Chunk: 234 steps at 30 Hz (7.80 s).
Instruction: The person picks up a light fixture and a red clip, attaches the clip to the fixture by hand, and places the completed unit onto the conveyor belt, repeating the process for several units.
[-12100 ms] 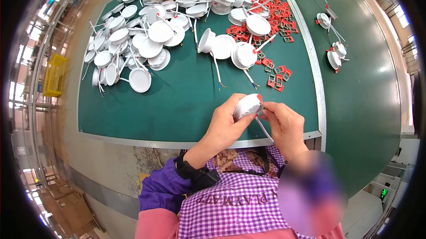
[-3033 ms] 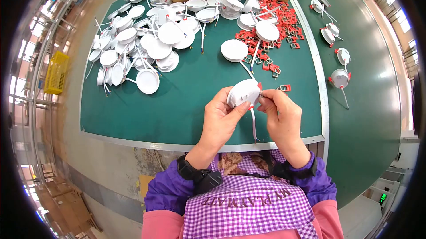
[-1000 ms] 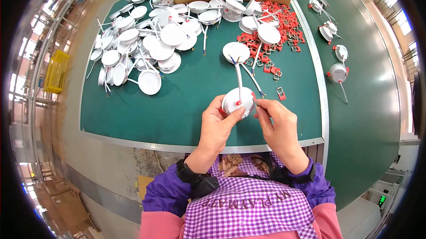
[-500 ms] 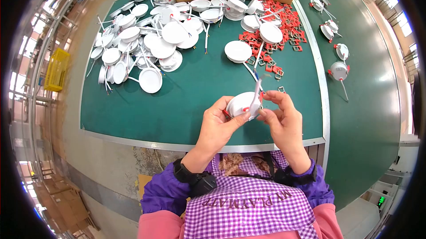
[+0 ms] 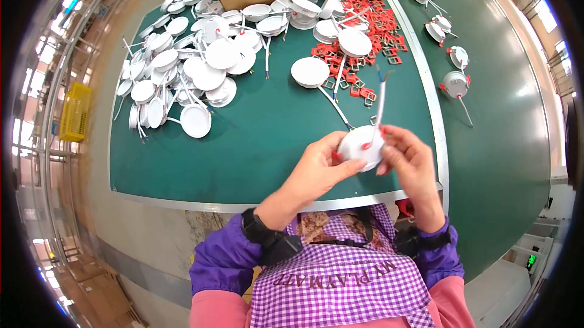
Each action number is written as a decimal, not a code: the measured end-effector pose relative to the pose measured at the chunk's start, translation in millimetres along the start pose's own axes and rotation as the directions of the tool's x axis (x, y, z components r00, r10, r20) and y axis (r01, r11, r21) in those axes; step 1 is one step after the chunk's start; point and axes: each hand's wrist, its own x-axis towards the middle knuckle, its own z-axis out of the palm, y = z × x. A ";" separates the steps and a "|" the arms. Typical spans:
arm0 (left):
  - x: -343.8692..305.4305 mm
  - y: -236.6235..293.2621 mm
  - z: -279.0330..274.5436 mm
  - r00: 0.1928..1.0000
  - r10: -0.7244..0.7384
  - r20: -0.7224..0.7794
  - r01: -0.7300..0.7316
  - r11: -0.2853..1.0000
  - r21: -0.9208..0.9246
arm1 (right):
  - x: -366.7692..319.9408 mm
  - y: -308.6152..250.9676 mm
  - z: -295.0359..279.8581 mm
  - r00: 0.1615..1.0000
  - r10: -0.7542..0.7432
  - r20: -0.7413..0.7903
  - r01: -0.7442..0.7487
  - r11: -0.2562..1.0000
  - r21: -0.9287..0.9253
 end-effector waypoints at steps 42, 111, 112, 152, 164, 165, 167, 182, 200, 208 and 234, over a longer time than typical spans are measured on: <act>-5.1 10.1 -38.0 0.983 0.004 -0.185 -0.009 1.000 -0.025 | 36.2 -5.3 22.8 0.938 -0.337 0.076 0.244 0.490 -0.837; -22.1 15.7 -36.8 0.983 0.124 -0.135 -0.089 0.967 0.241 | 86.4 17.7 -23.6 0.924 -0.361 0.126 0.289 0.441 -0.850; -24.9 17.6 -38.9 0.977 0.124 -0.176 -0.107 0.989 0.104 | 88.9 18.5 -22.0 0.926 -0.332 0.183 0.300 0.349 -0.888; -19.2 19.9 -13.0 0.963 0.260 -0.067 -0.167 0.773 0.612 | 6.6 -14.8 51.0 0.832 -0.507 0.228 0.498 0.500 -0.708; -22.6 21.6 -13.3 0.981 0.180 0.078 -0.196 0.872 0.448 | 6.7 -33.8 25.6 0.976 -0.061 0.208 0.135 0.924 -0.359; -23.2 23.1 -12.3 0.983 0.156 0.097 -0.183 0.862 0.472 | 5.2 -32.4 23.3 0.973 -0.040 0.226 0.106 0.952 -0.288; -21.8 23.4 -8.6 0.984 0.130 0.122 -0.174 0.850 0.498 | 2.0 -29.5 18.9 0.972 -0.070 0.226 0.139 0.941 -0.308; 3.1 16.7 -1.8 0.978 0.193 0.076 -0.200 0.777 0.596 | 56.1 -21.6 -107.0 0.975 -0.173 -0.142 0.069 0.837 -0.544; -31.6 88.6 -172.9 0.412 0.910 -0.050 0.123 -0.001 0.992 | 100.3 4.2 -195.6 0.875 -0.410 -0.258 -0.007 0.523 -0.852; 13.7 149.8 -207.2 0.602 0.797 -0.051 0.134 -0.038 0.990 | 36.9 1.6 -6.5 0.942 -0.299 0.151 0.309 0.599 -0.739; 203.0 232.4 -260.7 0.906 -0.009 -0.423 0.422 -0.029 0.906 | 22.9 36.2 54.7 0.910 -0.295 0.290 0.397 0.422 -0.815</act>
